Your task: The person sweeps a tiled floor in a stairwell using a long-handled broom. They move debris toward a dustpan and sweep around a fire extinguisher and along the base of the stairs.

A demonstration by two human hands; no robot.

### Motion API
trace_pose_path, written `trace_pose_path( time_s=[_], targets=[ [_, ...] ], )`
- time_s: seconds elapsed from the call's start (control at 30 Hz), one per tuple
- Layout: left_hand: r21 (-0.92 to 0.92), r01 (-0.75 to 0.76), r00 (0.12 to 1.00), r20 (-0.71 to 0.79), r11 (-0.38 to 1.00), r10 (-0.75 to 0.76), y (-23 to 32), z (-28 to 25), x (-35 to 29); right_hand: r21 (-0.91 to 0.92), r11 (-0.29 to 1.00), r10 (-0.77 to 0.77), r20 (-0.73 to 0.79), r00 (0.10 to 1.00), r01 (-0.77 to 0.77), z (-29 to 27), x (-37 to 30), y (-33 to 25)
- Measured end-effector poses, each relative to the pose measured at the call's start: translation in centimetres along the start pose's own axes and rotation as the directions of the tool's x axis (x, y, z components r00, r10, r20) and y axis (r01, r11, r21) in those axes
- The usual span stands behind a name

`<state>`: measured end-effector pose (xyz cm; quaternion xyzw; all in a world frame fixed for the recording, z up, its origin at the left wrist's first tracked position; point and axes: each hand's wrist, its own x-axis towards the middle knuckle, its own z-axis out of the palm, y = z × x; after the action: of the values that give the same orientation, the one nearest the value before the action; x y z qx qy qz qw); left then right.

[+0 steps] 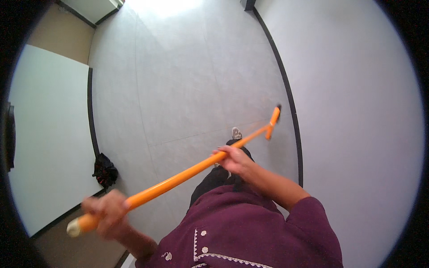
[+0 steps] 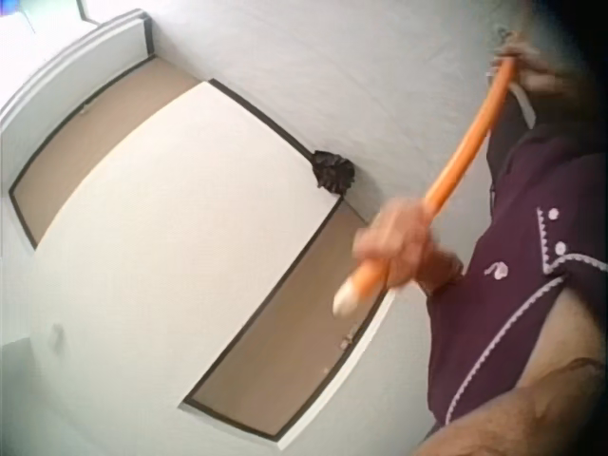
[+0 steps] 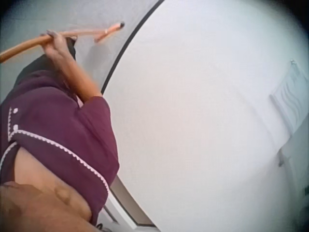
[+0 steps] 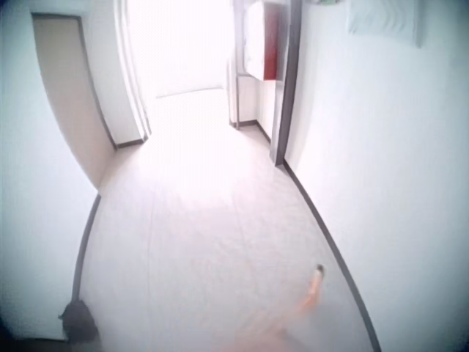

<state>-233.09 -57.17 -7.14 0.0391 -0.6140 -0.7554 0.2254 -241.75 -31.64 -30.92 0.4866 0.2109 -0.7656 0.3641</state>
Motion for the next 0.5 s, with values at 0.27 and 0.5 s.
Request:
trace_pose_path(
  time_s=[0.27,0.5],
  targets=[
    [0.071,0.592,0.724,0.391,0.803,-0.568,-15.3,17.7,13.1,0.349,0.936,0.105,-0.156,0.982,-0.044,-11.9,6.9,-15.8],
    [0.138,0.571,0.609,0.59,0.81,-0.53,-21.2,31.1,25.2,0.504,0.856,-0.018,-0.198,0.98,0.118,-10.0,11.0,-30.7]
  ],
)
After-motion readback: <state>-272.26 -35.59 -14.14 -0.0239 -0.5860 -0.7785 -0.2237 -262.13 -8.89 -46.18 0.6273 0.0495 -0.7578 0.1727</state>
